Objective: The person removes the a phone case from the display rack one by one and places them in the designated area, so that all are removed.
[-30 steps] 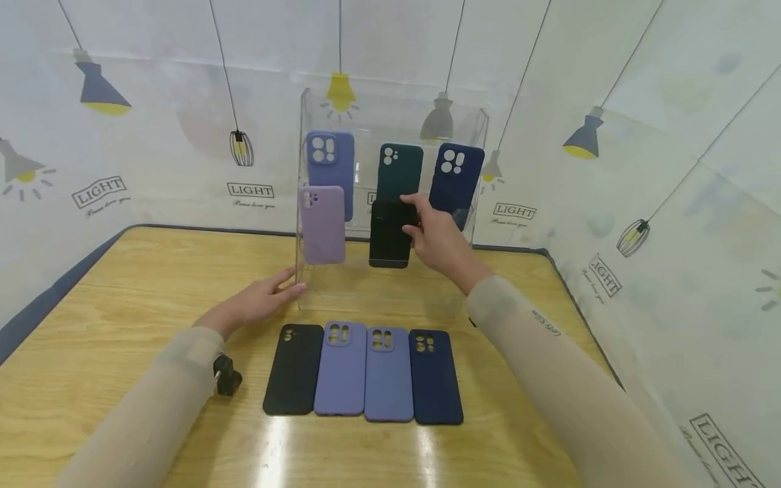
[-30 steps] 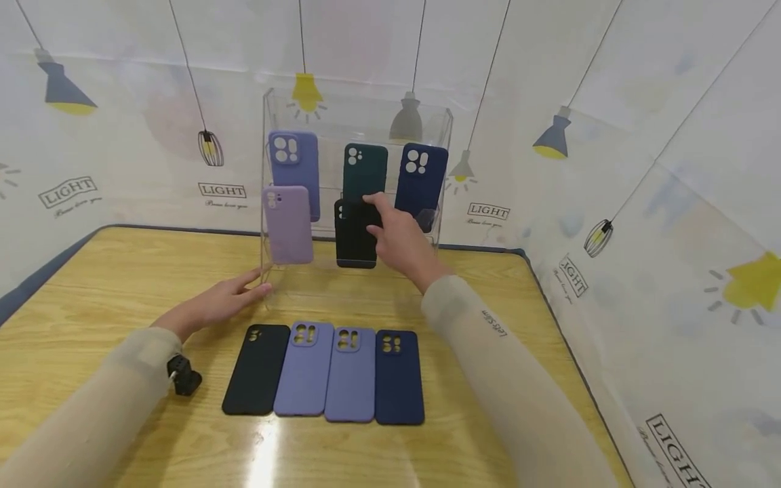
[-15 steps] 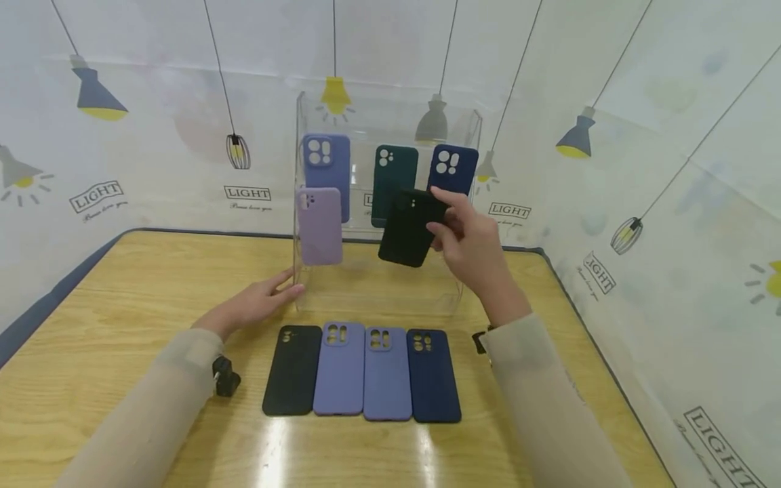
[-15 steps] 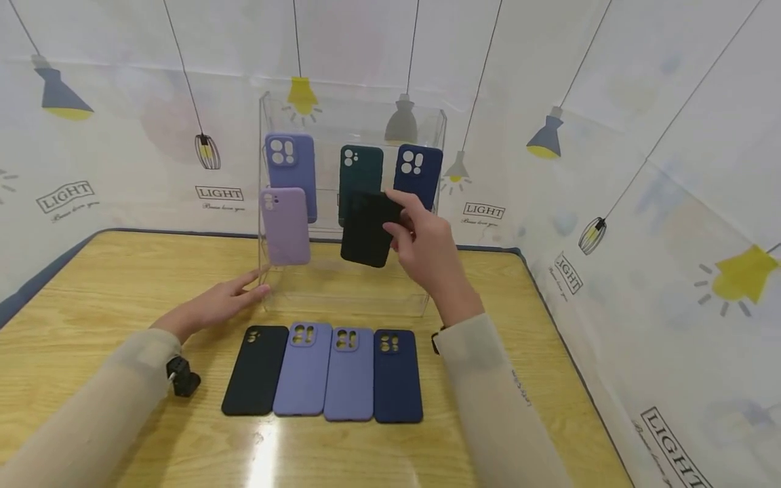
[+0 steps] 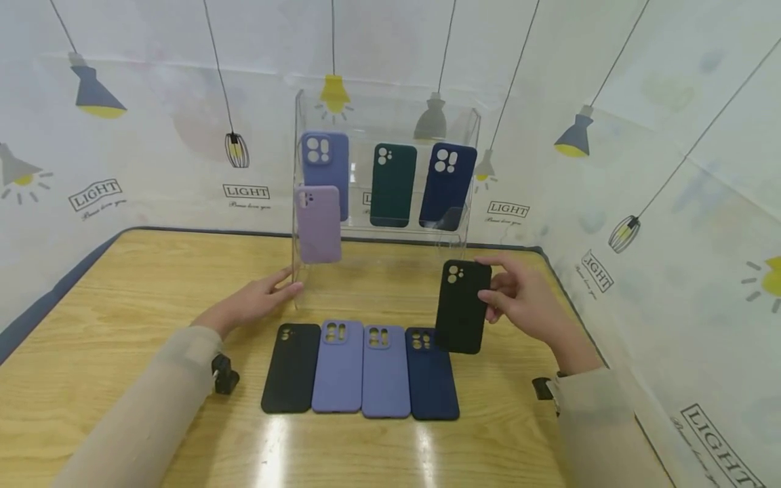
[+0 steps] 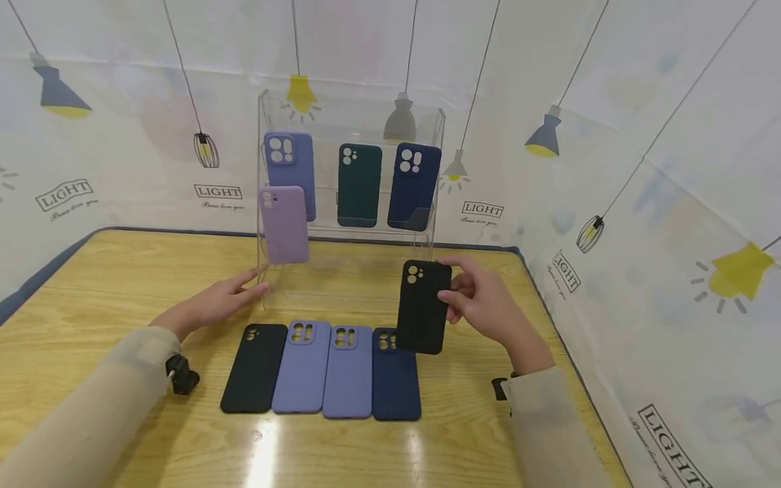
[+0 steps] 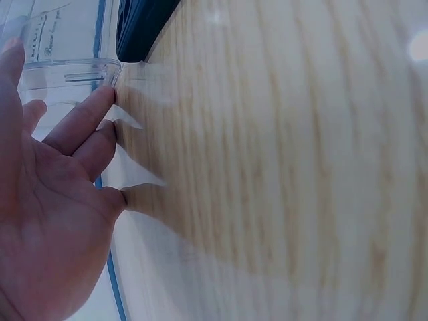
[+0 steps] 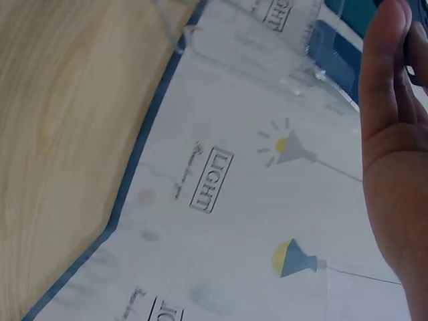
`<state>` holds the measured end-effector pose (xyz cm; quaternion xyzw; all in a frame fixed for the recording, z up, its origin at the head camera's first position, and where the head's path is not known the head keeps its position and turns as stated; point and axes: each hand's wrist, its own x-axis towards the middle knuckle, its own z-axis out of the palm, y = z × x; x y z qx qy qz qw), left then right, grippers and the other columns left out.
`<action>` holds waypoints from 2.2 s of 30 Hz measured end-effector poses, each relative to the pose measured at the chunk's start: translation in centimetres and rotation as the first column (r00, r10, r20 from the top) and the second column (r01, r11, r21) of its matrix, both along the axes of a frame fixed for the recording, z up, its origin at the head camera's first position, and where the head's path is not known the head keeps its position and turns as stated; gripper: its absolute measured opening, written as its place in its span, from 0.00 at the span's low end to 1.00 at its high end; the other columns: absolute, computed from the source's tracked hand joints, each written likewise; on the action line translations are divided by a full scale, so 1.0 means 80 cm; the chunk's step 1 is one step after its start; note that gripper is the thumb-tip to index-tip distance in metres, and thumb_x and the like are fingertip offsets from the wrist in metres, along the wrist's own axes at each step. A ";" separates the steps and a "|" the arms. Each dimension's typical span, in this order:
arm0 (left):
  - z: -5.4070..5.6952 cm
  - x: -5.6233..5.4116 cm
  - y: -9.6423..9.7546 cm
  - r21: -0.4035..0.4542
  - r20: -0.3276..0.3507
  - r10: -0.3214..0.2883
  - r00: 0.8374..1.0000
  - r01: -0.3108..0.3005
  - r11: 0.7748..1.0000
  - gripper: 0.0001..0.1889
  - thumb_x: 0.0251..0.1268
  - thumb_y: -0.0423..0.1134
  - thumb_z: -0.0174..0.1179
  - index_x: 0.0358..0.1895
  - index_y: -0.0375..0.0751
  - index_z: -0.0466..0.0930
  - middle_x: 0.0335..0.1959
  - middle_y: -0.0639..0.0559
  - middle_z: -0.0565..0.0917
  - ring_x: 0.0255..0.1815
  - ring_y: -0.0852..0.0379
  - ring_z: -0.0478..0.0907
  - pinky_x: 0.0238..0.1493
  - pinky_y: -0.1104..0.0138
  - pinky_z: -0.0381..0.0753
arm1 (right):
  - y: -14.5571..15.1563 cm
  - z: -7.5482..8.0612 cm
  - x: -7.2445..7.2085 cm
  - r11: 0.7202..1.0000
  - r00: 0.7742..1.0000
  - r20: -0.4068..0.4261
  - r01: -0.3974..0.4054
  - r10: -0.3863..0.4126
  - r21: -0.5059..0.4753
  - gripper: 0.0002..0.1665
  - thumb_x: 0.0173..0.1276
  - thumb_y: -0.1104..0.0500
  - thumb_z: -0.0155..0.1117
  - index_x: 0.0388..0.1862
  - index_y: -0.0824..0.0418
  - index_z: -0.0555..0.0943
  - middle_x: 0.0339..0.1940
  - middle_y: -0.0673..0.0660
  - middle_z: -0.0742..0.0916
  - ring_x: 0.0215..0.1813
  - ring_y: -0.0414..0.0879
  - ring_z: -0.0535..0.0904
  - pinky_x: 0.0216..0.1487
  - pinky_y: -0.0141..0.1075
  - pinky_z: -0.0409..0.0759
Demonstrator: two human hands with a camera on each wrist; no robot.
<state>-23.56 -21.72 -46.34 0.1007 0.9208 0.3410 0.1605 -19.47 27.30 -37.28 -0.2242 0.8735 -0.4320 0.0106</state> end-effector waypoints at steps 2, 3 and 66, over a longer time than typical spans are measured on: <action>0.000 0.000 -0.001 -0.005 0.003 -0.005 1.000 0.005 1.000 0.44 0.82 0.73 0.39 0.90 0.54 0.42 0.84 0.28 0.59 0.84 0.21 0.53 0.81 0.28 0.55 | 0.011 -0.004 0.002 1.000 0.998 0.064 -0.024 0.023 0.008 0.34 0.77 0.71 0.64 0.78 0.60 0.70 0.30 0.64 0.88 0.26 0.49 0.88 0.30 0.41 0.91; 0.000 0.000 -0.002 -0.005 0.004 -0.007 1.000 0.007 1.000 0.44 0.82 0.73 0.39 0.90 0.54 0.42 0.84 0.28 0.60 0.84 0.21 0.53 0.81 0.28 0.56 | 0.016 -0.005 0.002 0.999 0.995 0.091 -0.034 0.032 0.021 0.34 0.77 0.71 0.64 0.78 0.60 0.70 0.30 0.64 0.88 0.26 0.50 0.87 0.30 0.41 0.91; -0.007 -0.006 -0.001 0.039 0.011 0.003 1.000 -0.004 0.999 0.46 0.79 0.75 0.40 0.89 0.55 0.43 0.87 0.32 0.55 0.86 0.25 0.51 0.83 0.30 0.52 | 0.043 -0.070 -0.019 0.967 0.790 0.613 -0.163 0.008 0.196 0.38 0.79 0.64 0.66 0.82 0.66 0.64 0.38 0.64 0.90 0.34 0.55 0.90 0.39 0.49 0.93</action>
